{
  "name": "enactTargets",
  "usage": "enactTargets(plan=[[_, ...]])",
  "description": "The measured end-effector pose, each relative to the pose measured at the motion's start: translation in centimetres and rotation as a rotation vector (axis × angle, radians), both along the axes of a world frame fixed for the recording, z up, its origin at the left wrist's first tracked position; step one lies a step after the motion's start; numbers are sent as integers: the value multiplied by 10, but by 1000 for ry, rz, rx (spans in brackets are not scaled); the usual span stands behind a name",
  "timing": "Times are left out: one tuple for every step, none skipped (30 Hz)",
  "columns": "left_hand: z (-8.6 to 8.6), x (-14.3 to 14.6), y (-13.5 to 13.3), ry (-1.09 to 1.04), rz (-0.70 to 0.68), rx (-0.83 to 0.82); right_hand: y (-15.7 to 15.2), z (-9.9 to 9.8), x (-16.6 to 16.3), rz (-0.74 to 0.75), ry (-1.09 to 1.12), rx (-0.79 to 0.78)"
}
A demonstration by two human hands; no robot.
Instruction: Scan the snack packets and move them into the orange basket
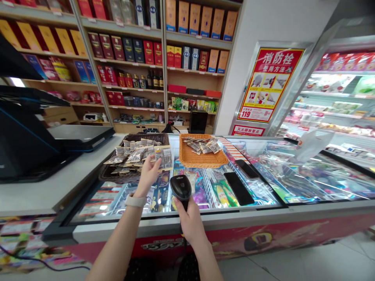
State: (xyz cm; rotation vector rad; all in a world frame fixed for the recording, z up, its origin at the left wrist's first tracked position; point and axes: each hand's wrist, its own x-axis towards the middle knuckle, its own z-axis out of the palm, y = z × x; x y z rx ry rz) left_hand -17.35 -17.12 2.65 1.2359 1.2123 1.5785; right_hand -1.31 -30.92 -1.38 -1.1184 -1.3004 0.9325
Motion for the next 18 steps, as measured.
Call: enactTargets(plan=[[11,-9,6,24,61,15,0,1,0,23,-2,-2],[22,-19,13,54,124,25,0,2,0,47,-6,-3],[33,-28,21,102,190,29,-1,3,0,70,-10,-2],[43,-38,30,180,256,22,-2,3,0,90,-14,-2],[51,-47,39,294,321,6,-3,4,0,103,-15,-6],[56,-55,48,441,378,-28,-4,4,-1,110,-13,-12],[60,-62,55,600,420,-76,-6,5,-1,113,-8,-18],[61,-68,60,758,445,-133,-8,5,-2,110,1,-21],[61,-72,64,894,450,-194,-9,5,-3,102,16,-19],[59,-76,67,996,440,-251,-11,5,-3,92,33,-15],[56,-78,68,1057,431,-301,-12,6,-3,82,47,-9],[52,-79,67,1086,431,-334,-13,6,-2,75,58,-4],[49,-79,66,1095,445,-348,-13,7,-2,70,65,-3],[46,-78,63,1098,470,-345,-14,7,-1,66,70,-6],[44,-77,61,1106,509,-324,-14,8,1,63,73,-11],[43,-73,58,1123,559,-284,-14,8,3,62,78,-14],[43,-69,55,1149,607,-230,-13,8,5,61,86,-16],[44,-63,53,1178,645,-168,-13,8,7,57,96,-16]])
